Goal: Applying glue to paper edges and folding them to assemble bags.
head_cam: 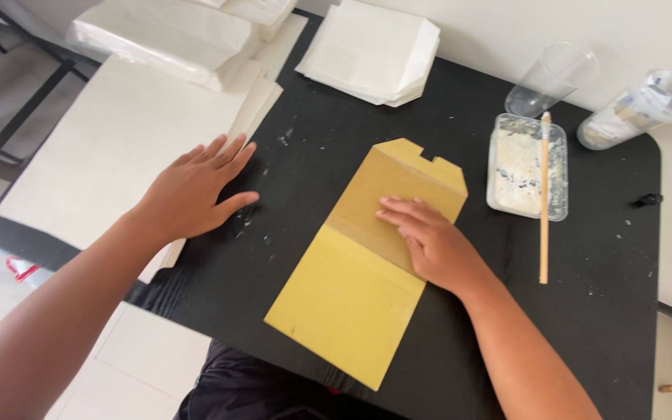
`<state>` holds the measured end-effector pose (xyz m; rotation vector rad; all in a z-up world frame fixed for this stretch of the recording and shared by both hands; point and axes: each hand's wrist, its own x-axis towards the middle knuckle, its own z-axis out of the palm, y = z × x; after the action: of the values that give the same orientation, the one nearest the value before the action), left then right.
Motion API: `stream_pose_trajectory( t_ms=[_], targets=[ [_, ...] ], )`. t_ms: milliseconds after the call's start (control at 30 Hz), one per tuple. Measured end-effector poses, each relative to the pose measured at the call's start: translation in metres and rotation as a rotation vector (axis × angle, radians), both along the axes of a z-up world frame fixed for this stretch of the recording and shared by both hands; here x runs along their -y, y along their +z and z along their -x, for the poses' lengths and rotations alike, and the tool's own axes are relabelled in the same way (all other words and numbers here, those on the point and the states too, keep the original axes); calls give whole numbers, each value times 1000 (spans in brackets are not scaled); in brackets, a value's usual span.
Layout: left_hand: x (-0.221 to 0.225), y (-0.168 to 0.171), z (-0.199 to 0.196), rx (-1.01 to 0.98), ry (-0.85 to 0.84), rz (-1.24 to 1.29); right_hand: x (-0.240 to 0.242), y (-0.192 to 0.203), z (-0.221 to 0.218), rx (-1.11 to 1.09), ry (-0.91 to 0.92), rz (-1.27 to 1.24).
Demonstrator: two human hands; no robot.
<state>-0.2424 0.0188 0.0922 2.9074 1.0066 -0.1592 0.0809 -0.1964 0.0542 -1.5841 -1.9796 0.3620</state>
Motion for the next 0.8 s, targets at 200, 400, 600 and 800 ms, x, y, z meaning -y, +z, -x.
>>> stream_pose_trajectory(
  t_ms=[200,400,600,800],
  targets=[
    [31,2,66,34,-21,76,1,-12,-4,39,-115,-50],
    [39,-4,117,130,-9,85,2,-14,6,126,-161,-70],
    [38,-6,163,305,-36,27,2,-26,2,206,-184,-106],
    [14,-42,203,412,-262,-212,-4,5,14,526,-205,107]
  ],
)
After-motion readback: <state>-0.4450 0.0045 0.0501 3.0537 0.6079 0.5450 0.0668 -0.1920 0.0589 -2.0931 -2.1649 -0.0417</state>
